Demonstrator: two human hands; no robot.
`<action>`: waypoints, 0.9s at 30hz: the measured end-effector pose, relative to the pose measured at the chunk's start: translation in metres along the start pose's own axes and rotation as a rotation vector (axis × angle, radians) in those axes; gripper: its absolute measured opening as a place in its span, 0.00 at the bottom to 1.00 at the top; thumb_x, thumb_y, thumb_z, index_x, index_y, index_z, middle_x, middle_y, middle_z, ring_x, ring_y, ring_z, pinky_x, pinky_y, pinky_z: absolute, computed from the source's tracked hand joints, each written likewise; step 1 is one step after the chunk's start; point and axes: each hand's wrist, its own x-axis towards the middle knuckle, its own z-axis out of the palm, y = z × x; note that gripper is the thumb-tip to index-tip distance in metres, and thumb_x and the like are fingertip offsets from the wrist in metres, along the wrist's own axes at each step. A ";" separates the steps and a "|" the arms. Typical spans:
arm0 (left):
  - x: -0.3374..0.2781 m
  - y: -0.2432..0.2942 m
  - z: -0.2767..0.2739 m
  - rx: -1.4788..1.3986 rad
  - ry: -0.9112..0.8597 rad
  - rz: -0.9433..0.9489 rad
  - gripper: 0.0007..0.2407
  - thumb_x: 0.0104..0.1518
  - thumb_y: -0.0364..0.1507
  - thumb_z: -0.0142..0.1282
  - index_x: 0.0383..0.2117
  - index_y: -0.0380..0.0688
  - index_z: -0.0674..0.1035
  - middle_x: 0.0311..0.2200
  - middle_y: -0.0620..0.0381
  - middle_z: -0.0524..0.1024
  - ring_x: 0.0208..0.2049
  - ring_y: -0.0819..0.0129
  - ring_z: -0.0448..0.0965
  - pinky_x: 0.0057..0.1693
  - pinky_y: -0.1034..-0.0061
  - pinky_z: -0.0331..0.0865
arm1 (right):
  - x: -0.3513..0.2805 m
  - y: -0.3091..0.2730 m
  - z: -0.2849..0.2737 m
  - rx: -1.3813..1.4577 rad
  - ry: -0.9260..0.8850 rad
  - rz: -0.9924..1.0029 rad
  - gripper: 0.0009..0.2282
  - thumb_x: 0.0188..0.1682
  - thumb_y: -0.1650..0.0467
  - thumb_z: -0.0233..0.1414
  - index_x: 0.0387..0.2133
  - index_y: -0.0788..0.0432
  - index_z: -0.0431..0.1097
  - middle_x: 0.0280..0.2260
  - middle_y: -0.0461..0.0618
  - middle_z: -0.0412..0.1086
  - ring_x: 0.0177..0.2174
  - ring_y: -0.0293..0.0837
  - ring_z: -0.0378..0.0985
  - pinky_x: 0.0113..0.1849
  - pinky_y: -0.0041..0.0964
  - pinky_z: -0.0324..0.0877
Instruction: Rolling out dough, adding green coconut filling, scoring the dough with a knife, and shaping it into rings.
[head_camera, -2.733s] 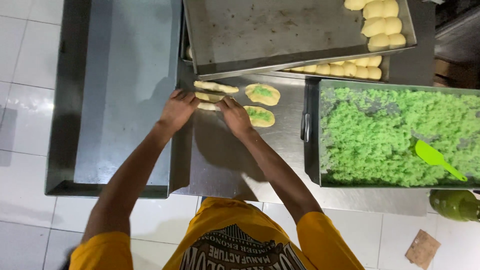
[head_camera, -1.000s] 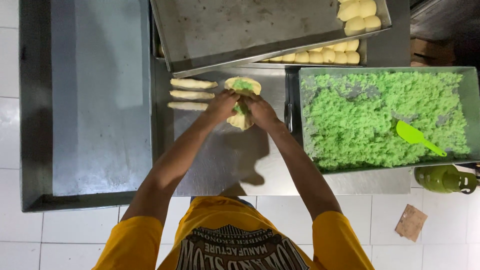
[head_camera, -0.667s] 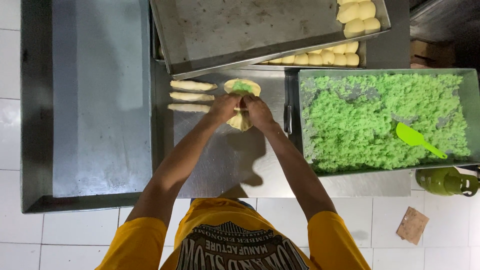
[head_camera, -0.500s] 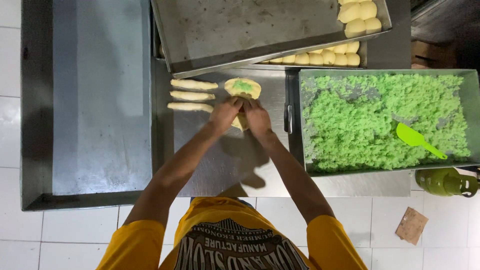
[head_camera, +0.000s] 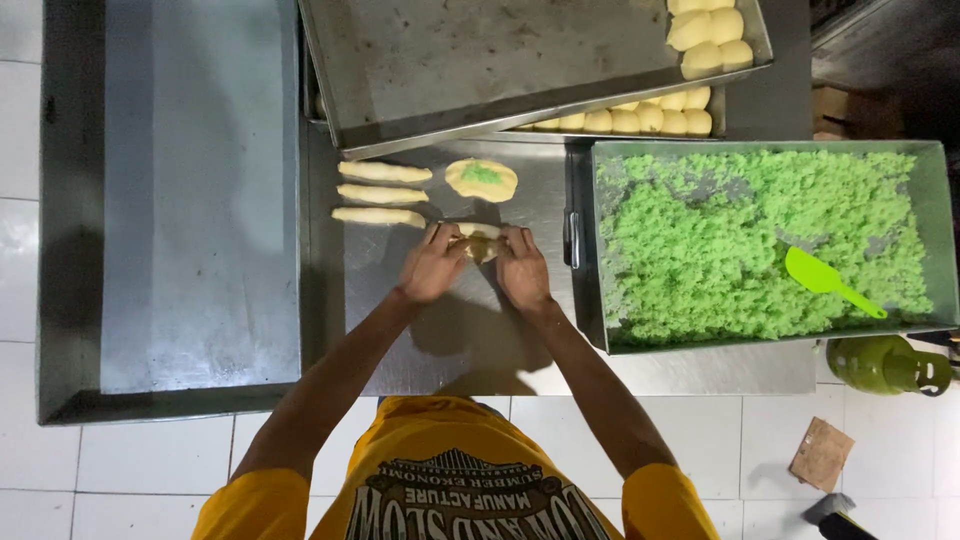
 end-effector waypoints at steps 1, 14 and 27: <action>0.003 0.003 -0.004 0.000 0.002 0.001 0.16 0.58 0.29 0.59 0.52 0.40 0.79 0.52 0.45 0.69 0.54 0.52 0.70 0.53 0.60 0.74 | 0.013 -0.013 -0.022 -0.002 0.001 -0.001 0.07 0.49 0.78 0.55 0.41 0.66 0.73 0.48 0.58 0.67 0.50 0.54 0.72 0.48 0.40 0.74; -0.015 0.011 0.008 0.090 0.103 0.216 0.26 0.51 0.33 0.61 0.52 0.22 0.72 0.55 0.32 0.67 0.58 0.40 0.65 0.61 0.55 0.66 | 0.012 -0.053 -0.039 -0.172 0.064 -0.157 0.19 0.41 0.74 0.56 0.48 0.68 0.73 0.46 0.57 0.68 0.48 0.54 0.71 0.51 0.45 0.73; -0.001 0.009 0.002 -0.034 0.023 0.056 0.21 0.55 0.29 0.59 0.54 0.29 0.75 0.55 0.40 0.68 0.57 0.46 0.67 0.56 0.60 0.68 | 0.018 -0.058 -0.046 -0.015 0.155 -0.087 0.18 0.43 0.73 0.60 0.48 0.68 0.73 0.46 0.57 0.67 0.48 0.55 0.70 0.53 0.46 0.72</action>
